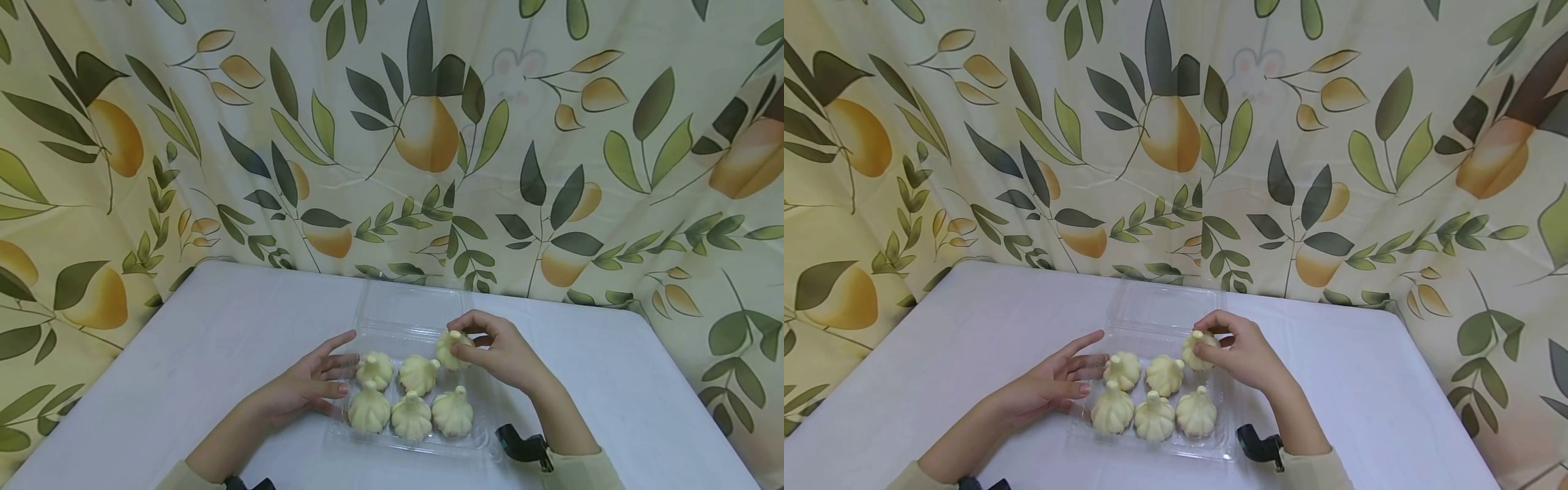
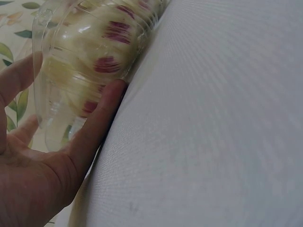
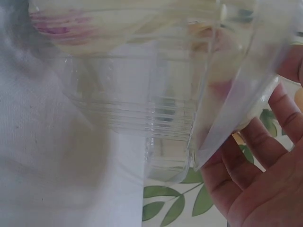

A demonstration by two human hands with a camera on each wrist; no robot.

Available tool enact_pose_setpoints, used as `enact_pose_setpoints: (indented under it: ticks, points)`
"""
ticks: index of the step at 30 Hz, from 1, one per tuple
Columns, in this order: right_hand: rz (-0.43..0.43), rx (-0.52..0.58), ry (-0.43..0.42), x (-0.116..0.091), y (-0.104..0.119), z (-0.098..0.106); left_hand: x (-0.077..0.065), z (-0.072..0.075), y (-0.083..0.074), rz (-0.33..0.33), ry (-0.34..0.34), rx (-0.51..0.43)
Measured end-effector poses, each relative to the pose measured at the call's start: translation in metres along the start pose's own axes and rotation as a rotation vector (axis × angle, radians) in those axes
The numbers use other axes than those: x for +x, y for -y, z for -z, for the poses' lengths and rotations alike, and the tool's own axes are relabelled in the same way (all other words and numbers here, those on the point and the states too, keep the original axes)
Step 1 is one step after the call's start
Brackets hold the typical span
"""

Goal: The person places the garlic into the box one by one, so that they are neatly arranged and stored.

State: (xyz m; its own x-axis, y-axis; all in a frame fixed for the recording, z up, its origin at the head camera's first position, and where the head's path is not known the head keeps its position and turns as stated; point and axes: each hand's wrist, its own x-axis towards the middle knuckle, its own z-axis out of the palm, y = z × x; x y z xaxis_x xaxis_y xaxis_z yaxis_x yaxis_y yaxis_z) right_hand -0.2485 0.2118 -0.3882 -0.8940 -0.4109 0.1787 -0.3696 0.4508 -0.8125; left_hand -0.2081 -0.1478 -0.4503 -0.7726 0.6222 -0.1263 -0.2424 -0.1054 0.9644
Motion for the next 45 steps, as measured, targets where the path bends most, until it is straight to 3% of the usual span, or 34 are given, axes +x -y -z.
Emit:
enact_pose_setpoints:
  ticks: [22,38,45]
  points:
    - [0.0,-0.023,-0.031,-0.0005,0.001,0.0002,-0.0003,-0.0006,-0.0005,0.001,-0.001,-0.014]
    - [0.002,-0.039,0.011,-0.0016,0.001,-0.0023,0.0002,0.0011,0.0024,0.005,-0.002,-0.012]
    - [0.059,-0.111,0.047,-0.0028,0.0054,-0.0035,0.0008,0.0012,0.0018,-0.002,0.007,-0.017]
